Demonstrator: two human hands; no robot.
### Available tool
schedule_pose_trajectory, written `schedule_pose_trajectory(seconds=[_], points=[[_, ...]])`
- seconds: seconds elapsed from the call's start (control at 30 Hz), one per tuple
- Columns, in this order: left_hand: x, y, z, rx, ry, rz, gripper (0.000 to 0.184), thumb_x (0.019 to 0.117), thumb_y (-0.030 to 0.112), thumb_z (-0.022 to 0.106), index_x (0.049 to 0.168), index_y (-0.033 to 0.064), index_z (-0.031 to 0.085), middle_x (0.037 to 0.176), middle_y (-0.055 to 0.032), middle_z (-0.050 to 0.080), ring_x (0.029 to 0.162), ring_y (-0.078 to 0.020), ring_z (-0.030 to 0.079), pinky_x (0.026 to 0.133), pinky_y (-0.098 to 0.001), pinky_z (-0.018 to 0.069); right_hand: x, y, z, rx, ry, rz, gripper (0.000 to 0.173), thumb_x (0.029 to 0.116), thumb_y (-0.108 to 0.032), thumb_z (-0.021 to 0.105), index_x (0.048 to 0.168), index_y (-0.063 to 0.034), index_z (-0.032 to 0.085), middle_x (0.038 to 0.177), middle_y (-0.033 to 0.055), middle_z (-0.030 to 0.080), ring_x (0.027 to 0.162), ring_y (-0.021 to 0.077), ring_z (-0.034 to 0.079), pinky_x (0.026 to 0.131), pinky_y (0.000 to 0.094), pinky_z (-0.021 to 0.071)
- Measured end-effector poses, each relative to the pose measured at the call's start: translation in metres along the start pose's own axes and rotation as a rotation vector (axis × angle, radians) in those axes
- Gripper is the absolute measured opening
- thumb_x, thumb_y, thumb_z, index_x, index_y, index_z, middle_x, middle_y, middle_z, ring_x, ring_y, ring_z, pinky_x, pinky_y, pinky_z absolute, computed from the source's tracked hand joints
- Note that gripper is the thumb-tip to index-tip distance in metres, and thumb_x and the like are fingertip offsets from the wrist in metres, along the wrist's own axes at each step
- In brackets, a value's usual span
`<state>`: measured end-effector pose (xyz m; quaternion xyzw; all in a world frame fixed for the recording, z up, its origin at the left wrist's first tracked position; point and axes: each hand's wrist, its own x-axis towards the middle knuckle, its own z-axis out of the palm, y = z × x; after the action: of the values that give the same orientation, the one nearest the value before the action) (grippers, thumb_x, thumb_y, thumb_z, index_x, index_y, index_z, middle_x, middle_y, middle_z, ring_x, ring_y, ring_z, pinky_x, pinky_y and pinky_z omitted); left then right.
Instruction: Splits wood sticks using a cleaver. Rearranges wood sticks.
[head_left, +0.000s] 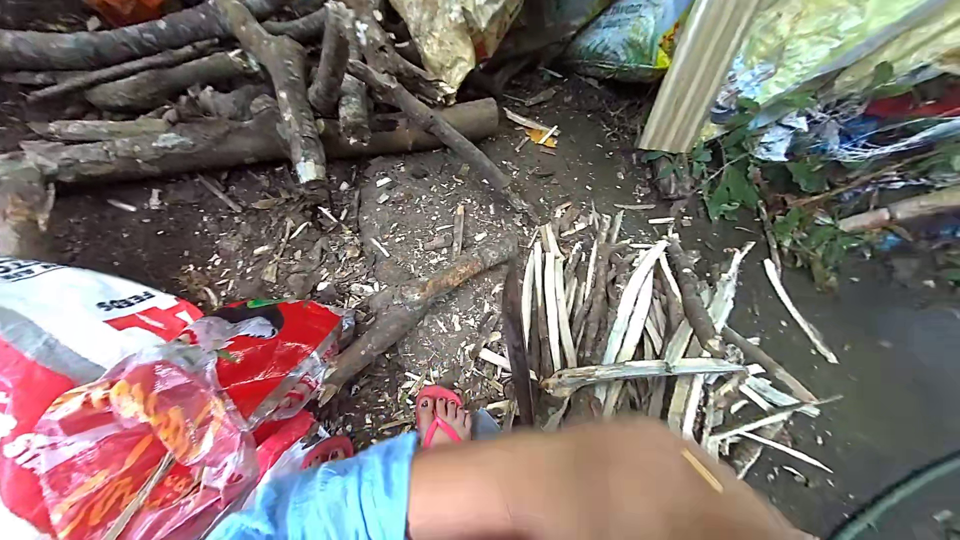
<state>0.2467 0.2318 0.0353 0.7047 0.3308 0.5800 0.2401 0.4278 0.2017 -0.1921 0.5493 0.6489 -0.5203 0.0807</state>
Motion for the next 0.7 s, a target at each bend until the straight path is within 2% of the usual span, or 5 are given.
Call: schedule_pose_trajectory(seconds=[0.1, 0.17, 0.27, 0.5, 0.7], points=[[-0.042, -0.129, -0.025, 0.369, 0.096, -0.497, 0.023, 0.0991, 0.009, 0.059, 0.107, -0.0104, 0.069, 0.09, -0.0184, 0.073, 0.084, -0.0236, 0.072, 0.081, -0.0376, 0.0594, -0.002, 0.004, 0.008, 0.136, 0.25, 0.014, 0.046, 0.0819, -0.007, 0.076, 0.121, 0.015, 0.064, 0.097, 0.0322, 0.07, 0.091, 0.0449, 0.071, 0.087, 0.0632, 0.0542], [-0.068, -0.197, -0.036, 0.372, -0.002, -1.094, 0.035, 0.1062, 0.018, 0.055, 0.13, -0.0075, 0.059, 0.115, -0.024, 0.068, 0.107, -0.0325, 0.068, 0.099, -0.0473, 0.0531, -0.002, 0.003, 0.008, 0.155, 0.268, 0.059, 0.048, 0.0809, -0.007, 0.076, 0.122, 0.0139, 0.064, 0.095, 0.031, 0.07, 0.088, 0.0434, 0.07, 0.085, 0.0624, 0.0542], [-0.114, -0.256, -0.021, 0.457, -0.165, -1.492, 0.055, 0.1025, 0.032, 0.063, 0.143, -0.0024, 0.05, 0.139, -0.0273, 0.057, 0.127, -0.0416, 0.059, 0.108, -0.0577, 0.0469, 0.001, 0.003, 0.007, 0.197, 0.247, 0.113, 0.049, 0.081, -0.007, 0.074, 0.123, 0.0146, 0.063, 0.092, 0.0299, 0.07, 0.084, 0.0409, 0.07, 0.082, 0.0597, 0.0553], [-0.131, -0.263, -0.015, 0.54, -0.375, -1.612, 0.047, 0.105, 0.026, 0.057, 0.144, 0.0006, 0.051, 0.143, -0.0251, 0.056, 0.13, -0.0416, 0.058, 0.107, -0.0594, 0.0469, 0.001, 0.011, 0.008, 0.294, 0.196, 0.149, 0.048, 0.0799, -0.005, 0.071, 0.123, 0.0135, 0.06, 0.085, 0.0238, 0.069, 0.071, 0.031, 0.069, 0.072, 0.0516, 0.0578], [-0.156, -0.226, -0.049, 0.543, -0.137, -1.252, 0.033, 0.1061, 0.014, 0.053, 0.133, -0.0023, 0.062, 0.126, -0.0232, 0.067, 0.125, -0.0382, 0.061, 0.116, -0.0549, 0.0361, -0.001, -0.002, 0.005, 0.218, 0.14, 0.09, 0.046, 0.0803, -0.006, 0.073, 0.121, 0.013, 0.063, 0.087, 0.0254, 0.069, 0.078, 0.0354, 0.069, 0.077, 0.0553, 0.0559]])
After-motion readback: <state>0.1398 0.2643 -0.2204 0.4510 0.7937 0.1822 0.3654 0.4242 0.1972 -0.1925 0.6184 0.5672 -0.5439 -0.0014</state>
